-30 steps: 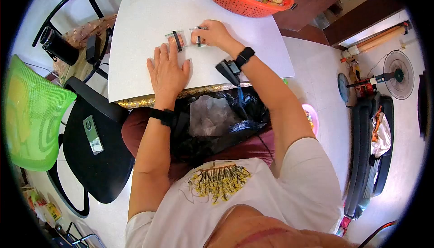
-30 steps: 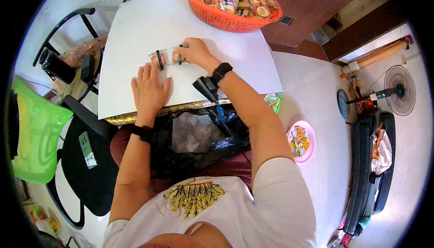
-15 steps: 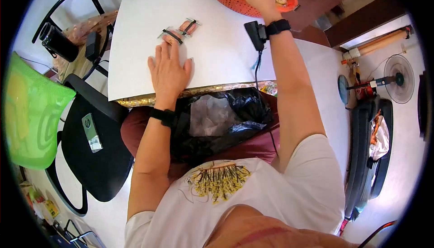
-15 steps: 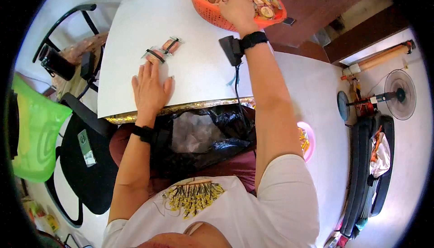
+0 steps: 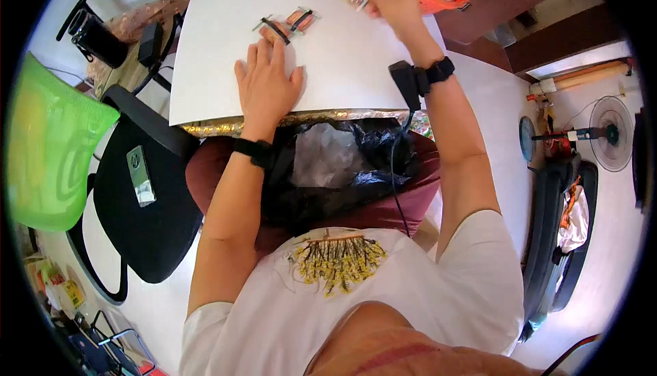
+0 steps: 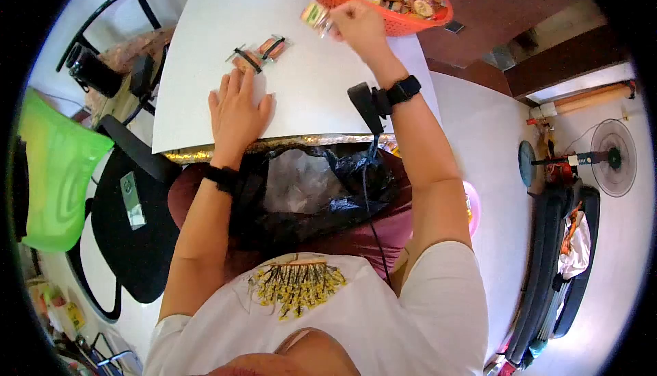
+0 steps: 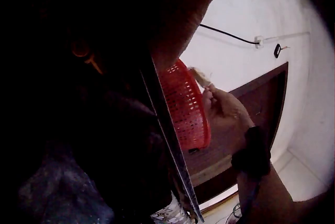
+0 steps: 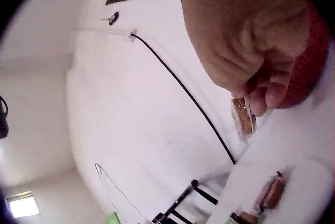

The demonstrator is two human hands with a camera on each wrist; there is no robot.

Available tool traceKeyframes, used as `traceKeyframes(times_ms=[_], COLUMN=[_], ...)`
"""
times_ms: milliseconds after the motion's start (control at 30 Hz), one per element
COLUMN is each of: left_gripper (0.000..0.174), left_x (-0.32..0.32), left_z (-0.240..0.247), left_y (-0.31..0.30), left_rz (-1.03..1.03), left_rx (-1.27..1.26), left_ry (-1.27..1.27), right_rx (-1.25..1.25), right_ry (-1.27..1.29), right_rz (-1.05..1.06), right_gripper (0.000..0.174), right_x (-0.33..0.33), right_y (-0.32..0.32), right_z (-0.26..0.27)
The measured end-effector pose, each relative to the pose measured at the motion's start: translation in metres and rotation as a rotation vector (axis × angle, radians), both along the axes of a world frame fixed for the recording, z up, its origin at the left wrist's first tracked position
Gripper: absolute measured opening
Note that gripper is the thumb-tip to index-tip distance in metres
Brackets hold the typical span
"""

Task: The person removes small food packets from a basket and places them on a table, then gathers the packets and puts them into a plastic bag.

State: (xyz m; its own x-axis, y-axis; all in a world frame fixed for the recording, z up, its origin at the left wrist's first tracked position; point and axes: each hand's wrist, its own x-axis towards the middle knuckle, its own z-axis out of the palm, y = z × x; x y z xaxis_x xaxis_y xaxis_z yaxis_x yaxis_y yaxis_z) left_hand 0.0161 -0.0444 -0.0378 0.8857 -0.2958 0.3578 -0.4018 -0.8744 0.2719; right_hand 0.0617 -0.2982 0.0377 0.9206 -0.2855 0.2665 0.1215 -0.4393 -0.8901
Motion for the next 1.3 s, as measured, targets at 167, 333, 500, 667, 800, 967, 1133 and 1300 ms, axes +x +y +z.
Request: traceKeyframes(times_ms=[167, 333, 500, 667, 800, 967, 1133, 1300], left_gripper=[0.065, 0.071, 0.072, 0.069, 0.065, 0.061, 0.056, 0.054], left_x=[0.001, 0.002, 0.002, 0.001, 0.001, 0.001, 0.001, -0.001], left_z=[0.002, 0.001, 0.002, 0.003, 0.002, -0.002, 0.000, 0.004], left_y=[-0.001, -0.003, -0.002, -0.002, -0.002, -0.001, -0.001, 0.000], left_rz=[-0.001, 0.017, 0.017, -0.002, 0.001, -0.004, -0.006, -0.008], left_rx=[0.023, 0.033, 0.026, -0.016, -0.018, -0.029, -0.018, 0.005], left_ry=[0.005, 0.010, 0.025, 0.005, 0.014, -0.001, -0.006, -0.017], right_rx=[0.123, -0.030, -0.582, -0.616, -0.937, -0.935, -0.723, 0.031], right_ry=[0.301, 0.448, -0.093, -0.226, 0.105, 0.032, -0.469, -0.201], right_rz=[0.048, 0.190, 0.055, -0.307, -0.372, -0.425, -0.390, 0.002], right_gripper=[0.019, 0.020, 0.025, 0.032, 0.040, 0.042, 0.032, 0.019], right_x=[-0.001, 0.014, 0.029, 0.048, 0.074, 0.086, 0.058, 0.005], right_y=[0.027, 0.066, 0.055, -0.006, -0.052, -0.063, -0.061, 0.011], right_z=[-0.051, -0.053, -0.036, 0.037, 0.042, 0.023, 0.028, 0.010])
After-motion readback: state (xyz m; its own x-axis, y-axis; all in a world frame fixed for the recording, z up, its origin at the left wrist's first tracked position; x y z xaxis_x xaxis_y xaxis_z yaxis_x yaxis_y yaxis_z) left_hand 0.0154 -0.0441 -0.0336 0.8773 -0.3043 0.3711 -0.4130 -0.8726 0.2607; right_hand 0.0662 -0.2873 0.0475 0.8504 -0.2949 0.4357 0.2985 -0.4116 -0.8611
